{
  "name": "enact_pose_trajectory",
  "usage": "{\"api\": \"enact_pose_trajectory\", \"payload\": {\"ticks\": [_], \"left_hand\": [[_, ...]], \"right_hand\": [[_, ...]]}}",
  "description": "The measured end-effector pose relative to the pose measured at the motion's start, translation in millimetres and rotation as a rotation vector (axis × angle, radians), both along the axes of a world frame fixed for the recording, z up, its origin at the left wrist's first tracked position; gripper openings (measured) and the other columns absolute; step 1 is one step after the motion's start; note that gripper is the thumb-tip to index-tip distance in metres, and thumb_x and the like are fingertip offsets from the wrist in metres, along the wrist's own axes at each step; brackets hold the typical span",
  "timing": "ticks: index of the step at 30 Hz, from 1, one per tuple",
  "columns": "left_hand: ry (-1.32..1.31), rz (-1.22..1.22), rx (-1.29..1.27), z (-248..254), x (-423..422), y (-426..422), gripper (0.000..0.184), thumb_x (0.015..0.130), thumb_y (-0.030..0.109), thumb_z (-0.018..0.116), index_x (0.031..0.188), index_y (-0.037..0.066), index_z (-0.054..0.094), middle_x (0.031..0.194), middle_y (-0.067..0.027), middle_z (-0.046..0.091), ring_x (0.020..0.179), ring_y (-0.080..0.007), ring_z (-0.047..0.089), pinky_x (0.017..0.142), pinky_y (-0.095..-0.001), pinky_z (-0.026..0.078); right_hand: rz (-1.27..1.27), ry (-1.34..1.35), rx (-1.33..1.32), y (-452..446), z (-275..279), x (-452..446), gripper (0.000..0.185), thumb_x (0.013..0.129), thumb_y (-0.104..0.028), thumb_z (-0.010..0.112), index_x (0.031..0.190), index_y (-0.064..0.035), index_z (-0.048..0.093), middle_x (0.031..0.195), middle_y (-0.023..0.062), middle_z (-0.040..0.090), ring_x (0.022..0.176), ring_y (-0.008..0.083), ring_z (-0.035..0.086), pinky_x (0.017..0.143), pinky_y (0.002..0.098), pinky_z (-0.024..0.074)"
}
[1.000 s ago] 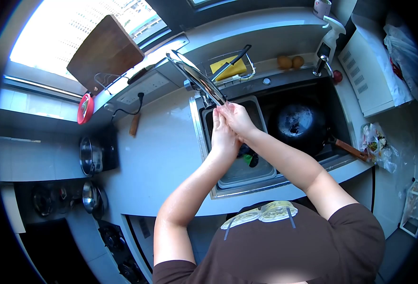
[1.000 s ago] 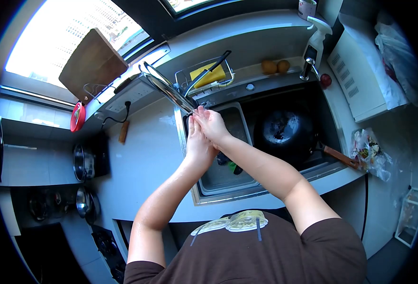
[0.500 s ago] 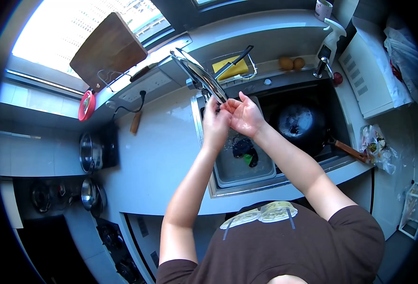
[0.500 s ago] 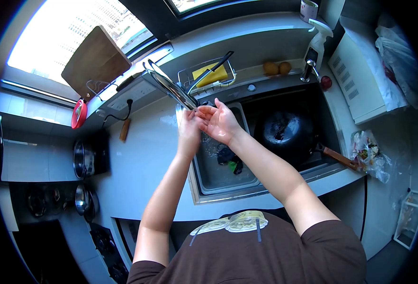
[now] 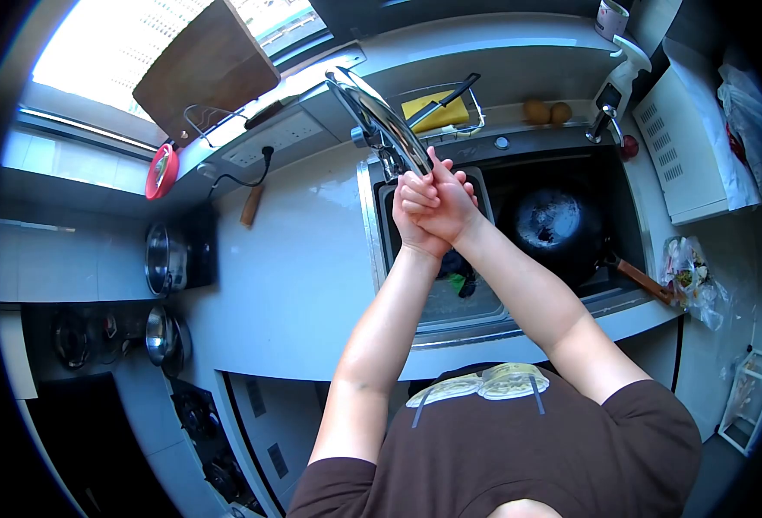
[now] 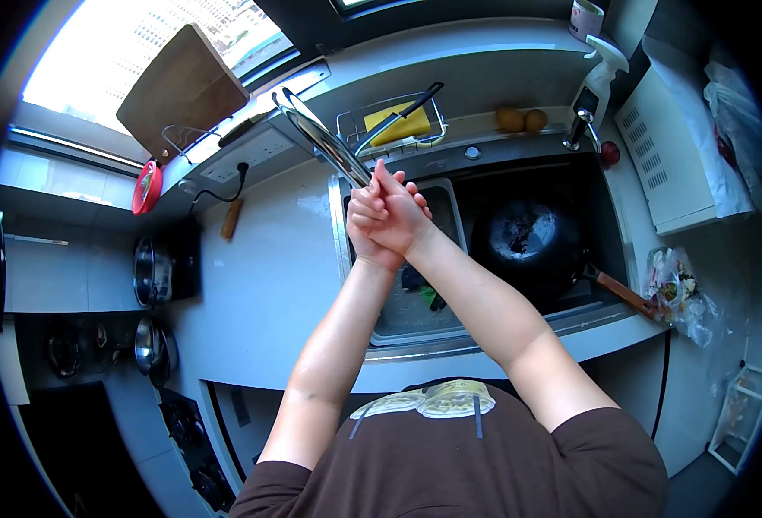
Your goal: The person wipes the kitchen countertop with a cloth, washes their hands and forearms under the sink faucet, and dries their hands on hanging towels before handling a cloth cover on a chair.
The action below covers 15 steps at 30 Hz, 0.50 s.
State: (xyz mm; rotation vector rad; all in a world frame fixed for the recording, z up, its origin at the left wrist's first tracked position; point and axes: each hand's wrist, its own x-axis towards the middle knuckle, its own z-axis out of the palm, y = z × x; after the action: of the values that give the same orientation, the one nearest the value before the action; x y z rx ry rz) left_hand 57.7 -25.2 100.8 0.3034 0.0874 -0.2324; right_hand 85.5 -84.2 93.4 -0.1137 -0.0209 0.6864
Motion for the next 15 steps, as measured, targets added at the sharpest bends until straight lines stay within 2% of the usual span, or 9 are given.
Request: {"api": "enact_pose_trajectory", "payload": {"ticks": [2,4,6,7,9,11,13,14,15], "left_hand": [[0.001,0.018,0.002,5.5,-0.2,-2.7,0.059,0.088,0.053,0.034,0.119,0.007,0.053,0.103,-0.0134,0.060,0.090,-0.0262,0.059,0.078,-0.0410,0.048],[0.002,0.036,0.004,11.4,-1.5,-6.6,0.057,0.088,0.053,0.034,0.115,0.007,0.055,0.101,-0.0131,0.061,0.089,-0.0257,0.059,0.078,-0.0407,0.048],[0.161,0.157,0.076,15.8,-2.1,-13.1,0.056,0.089,0.056,0.033,0.102,0.008,0.057,0.090,-0.0110,0.061,0.080,-0.0237,0.060,0.073,-0.0388,0.049],[0.161,0.157,0.077,15.1,-1.7,-16.2,0.056,0.089,0.056,0.033,0.102,0.008,0.057,0.090,-0.0110,0.061,0.080,-0.0237,0.060,0.073,-0.0388,0.049],[0.311,0.157,0.105,14.5,-0.7,-20.1,0.056,0.089,0.060,0.036,0.091,0.008,0.056,0.079,-0.0084,0.059,0.071,-0.0213,0.058,0.066,-0.0366,0.050],[0.313,0.129,0.142,10.9,1.2,-18.4,0.056,0.089,0.061,0.037,0.090,0.008,0.056,0.077,-0.0075,0.058,0.069,-0.0203,0.058,0.064,-0.0362,0.049],[0.324,0.068,0.206,8.2,3.3,-20.0,0.057,0.089,0.062,0.039,0.088,0.008,0.055,0.073,-0.0057,0.056,0.066,-0.0184,0.056,0.061,-0.0354,0.049],[0.332,0.009,0.179,9.0,6.0,-16.6,0.060,0.092,0.062,0.033,0.092,0.006,0.056,0.079,-0.0087,0.060,0.071,-0.0209,0.060,0.064,-0.0362,0.050],[0.332,0.006,0.176,9.7,7.5,-13.9,0.060,0.092,0.062,0.033,0.092,0.006,0.056,0.079,-0.0087,0.060,0.071,-0.0209,0.060,0.064,-0.0362,0.050]], "right_hand": [[-0.026,-0.075,-0.224,-4.6,5.8,0.0,0.042,0.094,-0.039,0.043,0.100,-0.0012,0.060,0.103,0.0207,0.060,0.095,0.0335,0.058,0.083,0.0428,0.0455],[-0.086,-0.264,-0.575,-4.8,6.1,2.8,0.044,0.092,-0.042,0.045,0.096,-0.0013,0.061,0.098,0.0207,0.061,0.090,0.0344,0.059,0.078,0.0436,0.0460],[-0.160,-0.589,-1.035,-5.1,3.2,9.6,0.046,0.090,-0.045,0.046,0.093,-0.0014,0.061,0.093,0.0208,0.061,0.085,0.0353,0.060,0.073,0.0443,0.0466],[-0.192,-0.771,-1.270,-5.2,1.8,13.0,0.047,0.089,-0.046,0.047,0.091,-0.0015,0.062,0.090,0.0208,0.062,0.082,0.0357,0.061,0.071,0.0447,0.0468],[-0.200,-1.035,-1.591,-4.5,-1.3,15.4,0.049,0.087,-0.049,0.049,0.088,-0.0016,0.062,0.085,0.0208,0.063,0.077,0.0366,0.062,0.067,0.0454,0.0473],[-0.167,-1.167,-1.740,-5.2,-4.1,13.2,0.051,0.085,-0.052,0.051,0.085,-0.0017,0.063,0.080,0.0208,0.064,0.072,0.0375,0.063,0.062,0.0462,0.0479],[-0.169,-1.192,-1.766,-7.8,-10.6,11.0,0.052,0.084,-0.053,0.052,0.083,-0.0018,0.063,0.077,0.0208,0.064,0.069,0.0379,0.063,0.060,0.0465,0.0481],[-0.363,-1.222,-1.720,-9.1,-15.1,8.7,0.050,0.086,-0.050,0.051,0.085,-0.0014,0.063,0.079,0.0227,0.063,0.071,0.0387,0.062,0.061,0.0470,0.0472],[-0.557,-1.246,-1.664,-10.6,-19.5,8.1,0.048,0.087,-0.047,0.050,0.087,-0.0011,0.063,0.081,0.0246,0.063,0.072,0.0394,0.062,0.062,0.0475,0.0462]]}}
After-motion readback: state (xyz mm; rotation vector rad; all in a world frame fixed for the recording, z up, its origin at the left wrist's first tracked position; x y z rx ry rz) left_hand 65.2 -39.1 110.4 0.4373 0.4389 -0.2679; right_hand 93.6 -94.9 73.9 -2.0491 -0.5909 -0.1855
